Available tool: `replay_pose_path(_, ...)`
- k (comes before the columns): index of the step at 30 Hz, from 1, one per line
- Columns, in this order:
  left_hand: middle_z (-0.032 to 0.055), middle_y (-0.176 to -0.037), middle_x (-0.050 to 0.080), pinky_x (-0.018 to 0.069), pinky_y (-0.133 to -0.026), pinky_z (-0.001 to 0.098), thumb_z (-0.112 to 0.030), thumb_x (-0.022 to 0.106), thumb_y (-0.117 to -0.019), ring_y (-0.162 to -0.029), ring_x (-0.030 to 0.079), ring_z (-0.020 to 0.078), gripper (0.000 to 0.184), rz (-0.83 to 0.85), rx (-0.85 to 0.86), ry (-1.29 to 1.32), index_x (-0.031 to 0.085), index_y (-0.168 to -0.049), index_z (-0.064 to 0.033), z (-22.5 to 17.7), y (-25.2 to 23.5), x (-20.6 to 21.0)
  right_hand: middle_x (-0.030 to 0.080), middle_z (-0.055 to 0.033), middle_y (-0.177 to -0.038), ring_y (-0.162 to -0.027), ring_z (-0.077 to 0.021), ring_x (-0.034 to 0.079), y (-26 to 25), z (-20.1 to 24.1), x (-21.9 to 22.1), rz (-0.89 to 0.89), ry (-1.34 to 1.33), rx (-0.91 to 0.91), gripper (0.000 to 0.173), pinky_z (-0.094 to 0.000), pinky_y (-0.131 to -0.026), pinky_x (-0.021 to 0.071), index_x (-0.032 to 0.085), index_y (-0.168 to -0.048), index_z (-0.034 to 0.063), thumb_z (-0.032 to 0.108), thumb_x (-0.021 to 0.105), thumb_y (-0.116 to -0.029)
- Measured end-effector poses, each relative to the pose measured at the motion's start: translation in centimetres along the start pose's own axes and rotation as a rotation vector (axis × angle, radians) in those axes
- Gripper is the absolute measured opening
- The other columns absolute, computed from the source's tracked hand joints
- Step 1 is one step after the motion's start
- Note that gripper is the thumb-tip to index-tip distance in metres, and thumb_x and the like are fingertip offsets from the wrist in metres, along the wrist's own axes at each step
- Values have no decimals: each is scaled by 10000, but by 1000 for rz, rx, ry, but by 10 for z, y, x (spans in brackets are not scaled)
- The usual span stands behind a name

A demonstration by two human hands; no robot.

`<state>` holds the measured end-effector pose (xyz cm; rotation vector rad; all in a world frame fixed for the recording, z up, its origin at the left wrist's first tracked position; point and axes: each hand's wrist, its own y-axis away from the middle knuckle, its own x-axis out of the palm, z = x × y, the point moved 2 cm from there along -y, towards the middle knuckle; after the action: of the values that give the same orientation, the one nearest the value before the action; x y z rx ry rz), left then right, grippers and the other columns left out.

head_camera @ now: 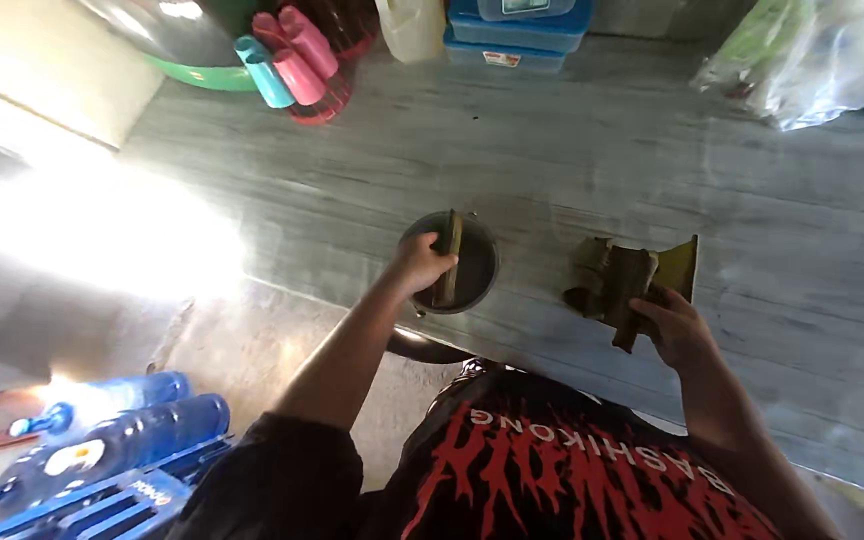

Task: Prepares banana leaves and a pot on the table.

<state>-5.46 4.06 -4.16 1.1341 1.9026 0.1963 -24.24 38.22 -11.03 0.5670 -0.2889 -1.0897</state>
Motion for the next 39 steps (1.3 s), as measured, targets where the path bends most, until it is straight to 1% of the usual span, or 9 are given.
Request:
replay_pose_path(2, 291, -1336, 608, 506, -1002, 589, -299, 704, -981, -1176, 639, 417, 651, 118, -103, -101, 464, -1501, 9, 7, -13, -1, 631, -132, -1153, -880, -158, 674, 1, 3, 8, 2, 9, 3, 482, -321, -723, 594, 471, -1425, 9, -6, 622, -968)
replay_pose_path(5, 287, -1345, 597, 507, -1006, 545, -287, 677, -1006, -1161, 640, 401, 588, 256, -148, -172, 491, -1476, 15, 5, -23, 3, 625, -119, -1131, -871, -142, 671, 6, 4, 14, 17, 16, 5, 471, -303, -721, 593, 470, -1411, 10, -3, 623, -965)
replay_pose_path(14, 310, -1330, 588, 494, -996, 630, -109, 692, -935, -1227, 606, 458, 672, 136, -170, -364, 350, -1502, 8, 19, -44, 27, 614, -126, -1141, -871, -133, 665, 16, 2, 22, 1, 36, 16, 488, -292, -737, 590, 452, -1423, 3, -11, 625, -967)
replay_pose_path(22, 325, -1307, 591, 487, -1004, 628, -152, 690, -950, -1221, 601, 464, 566, 180, -110, -487, 453, -1400, 96, 23, -52, 41, 609, -124, -1155, -890, -148, 667, 23, 24, 55, 115, 68, 14, 494, -314, -754, 593, 436, -1436, 9, 19, 609, -973)
replay_pose_path(28, 303, -1257, 630, 476, -1011, 627, -233, 735, -921, -1208, 605, 440, 511, 200, -48, -324, 580, -1296, 77, 45, -60, 38, 655, -94, -963, -772, -142, 672, 39, 73, 155, 435, -29, 94, 353, -311, -738, 592, 423, -1381, 6, 45, 507, -1041)
replay_pose_path(32, 292, -1262, 621, 523, -959, 615, -158, 712, -920, -1185, 633, 438, 593, 151, -131, -464, 440, -1407, 43, 20, -44, 34, 610, -224, -1286, -965, -302, 690, 27, 74, 232, 528, 409, -49, 772, -441, -805, 598, 293, -1569, 117, 84, 740, -941)
replay_pose_path(34, 276, -1228, 637, 532, -943, 596, -132, 685, -960, -1158, 645, 430, 491, 146, -86, -486, 473, -1369, 37, 18, -39, 33, 608, -286, -1287, -1052, -401, 681, 21, 71, 257, 521, 709, -170, 953, -556, -872, 572, 168, -1611, 125, 111, 792, -890)
replay_pose_path(36, 265, -1207, 660, 523, -945, 613, -177, 670, -972, -1157, 643, 427, 373, 131, -21, -456, 599, -1265, 44, 25, -40, 31, 664, -273, -1159, -1021, -427, 696, 13, 65, 271, 500, 958, -204, 910, -598, -863, 562, 201, -1571, 112, 145, 786, -875)
replay_pose_path(39, 252, -1219, 656, 531, -940, 608, -247, 655, -983, -1159, 648, 417, 425, 84, 4, -399, 564, -1305, 15, 28, -45, 26, 655, -270, -1173, -1000, -410, 707, -2, 57, 279, 494, 1126, -85, 765, -580, -824, 583, 288, -1510, 70, 176, 748, -908)
